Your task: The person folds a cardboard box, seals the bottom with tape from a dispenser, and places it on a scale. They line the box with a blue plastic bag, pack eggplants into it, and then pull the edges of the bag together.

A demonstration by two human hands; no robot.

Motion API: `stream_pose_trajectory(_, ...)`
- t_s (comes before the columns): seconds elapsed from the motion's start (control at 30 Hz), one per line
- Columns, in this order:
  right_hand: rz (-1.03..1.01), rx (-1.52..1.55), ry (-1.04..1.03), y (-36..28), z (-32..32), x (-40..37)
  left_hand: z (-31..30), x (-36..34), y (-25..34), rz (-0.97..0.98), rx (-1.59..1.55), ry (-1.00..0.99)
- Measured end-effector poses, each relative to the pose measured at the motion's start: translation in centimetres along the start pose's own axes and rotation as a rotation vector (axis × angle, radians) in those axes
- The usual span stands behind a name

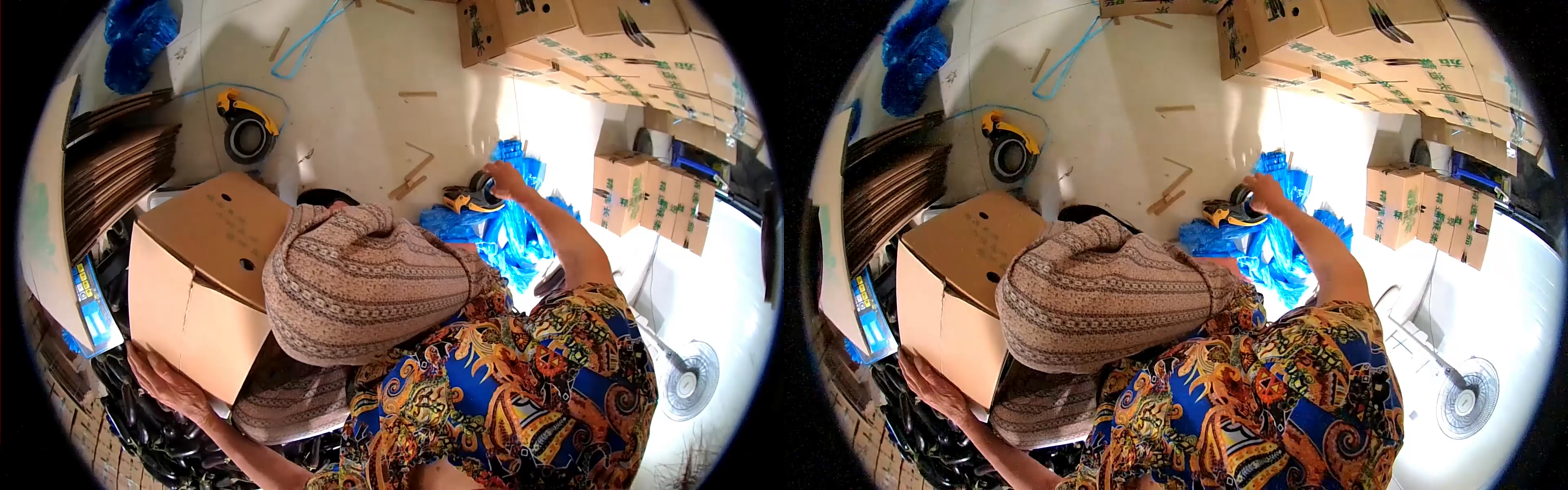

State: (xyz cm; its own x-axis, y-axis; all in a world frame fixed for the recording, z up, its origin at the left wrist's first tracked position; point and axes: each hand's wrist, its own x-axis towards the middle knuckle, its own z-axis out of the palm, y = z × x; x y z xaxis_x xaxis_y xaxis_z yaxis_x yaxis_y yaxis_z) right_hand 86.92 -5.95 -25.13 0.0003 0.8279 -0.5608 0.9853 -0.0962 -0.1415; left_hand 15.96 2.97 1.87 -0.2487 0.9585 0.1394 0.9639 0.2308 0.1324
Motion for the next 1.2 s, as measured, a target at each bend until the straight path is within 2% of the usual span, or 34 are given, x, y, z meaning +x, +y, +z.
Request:
stream_pose_trajectory(0.13,-0.088,-0.283,0.228,-0.2,2.8,0.3,0.1,0.0,-0.8,0.03,0.02,0.008)
stream_pose_trajectory(0.23,-0.077,-0.267,0.159,-1.2,1.1,2.1,0.2,-0.1,-0.6,0.022,-0.022,0.016)
stream_pose_trajectory(0.4,-0.357,-0.308,0.327,-2.8,-1.6,5.4,0.5,0.1,-1.2,0.051,-0.035,0.044)
stream_pose_trajectory(0.53,-0.462,-0.472,0.225,-4.0,-3.7,5.6,0.9,-0.1,-1.9,0.074,-0.006,0.069)
stream_pose_trajectory(0.63,-0.476,-0.555,-0.008,-4.8,-6.1,5.3,1.2,-0.1,-2.2,0.057,-0.011,0.07)
stream_pose_trajectory(0.67,-0.413,-0.529,-0.057,-5.1,-6.2,5.3,1.3,-0.1,-2.2,0.051,-0.023,0.067)
stream_pose_trajectory(0.77,-0.247,-0.332,-0.204,-8.0,-11.9,6.0,2.2,-0.3,-5.0,0.255,0.085,0.106)
stream_pose_trajectory(0.8,-0.295,-0.137,-0.142,-7.1,-12.9,6.6,1.5,-0.3,-3.0,0.158,0.036,0.09)
stream_pose_trajectory(0.83,-0.337,-0.031,-0.208,-8.3,-15.6,7.0,0.9,0.0,-0.9,0.059,-0.012,0.078)
stream_pose_trajectory(0.87,-0.285,0.198,-0.326,-9.8,-18.0,7.5,1.2,-0.1,-1.9,0.144,0.024,0.077)
stream_pose_trajectory(0.9,-0.236,0.424,-0.445,-11.3,-19.6,8.3,1.2,-0.2,-1.7,0.112,0.002,0.099)
stream_pose_trajectory(0.93,-0.165,0.882,-0.56,-13.4,-20.3,8.6,1.0,-0.2,-1.1,0.091,-0.009,0.093)
stream_pose_trajectory(0.97,-0.172,1.035,-0.472,-14.8,-21.5,8.2,0.7,-0.1,-0.5,0.069,-0.022,0.09)
stream_pose_trajectory(1.03,-0.339,1.764,-0.605,-18.0,-19.9,9.2,0.9,0.0,-2.0,0.12,-0.021,0.103)
stream_pose_trajectory(1.07,-0.404,1.806,-0.65,-19.0,-20.1,9.8,0.6,0.1,-2.0,0.138,-0.016,0.084)
stream_pose_trajectory(1.2,-0.594,1.597,-0.791,-26.9,-26.2,8.5,-0.4,-0.3,-1.3,0.142,0.004,0.047)
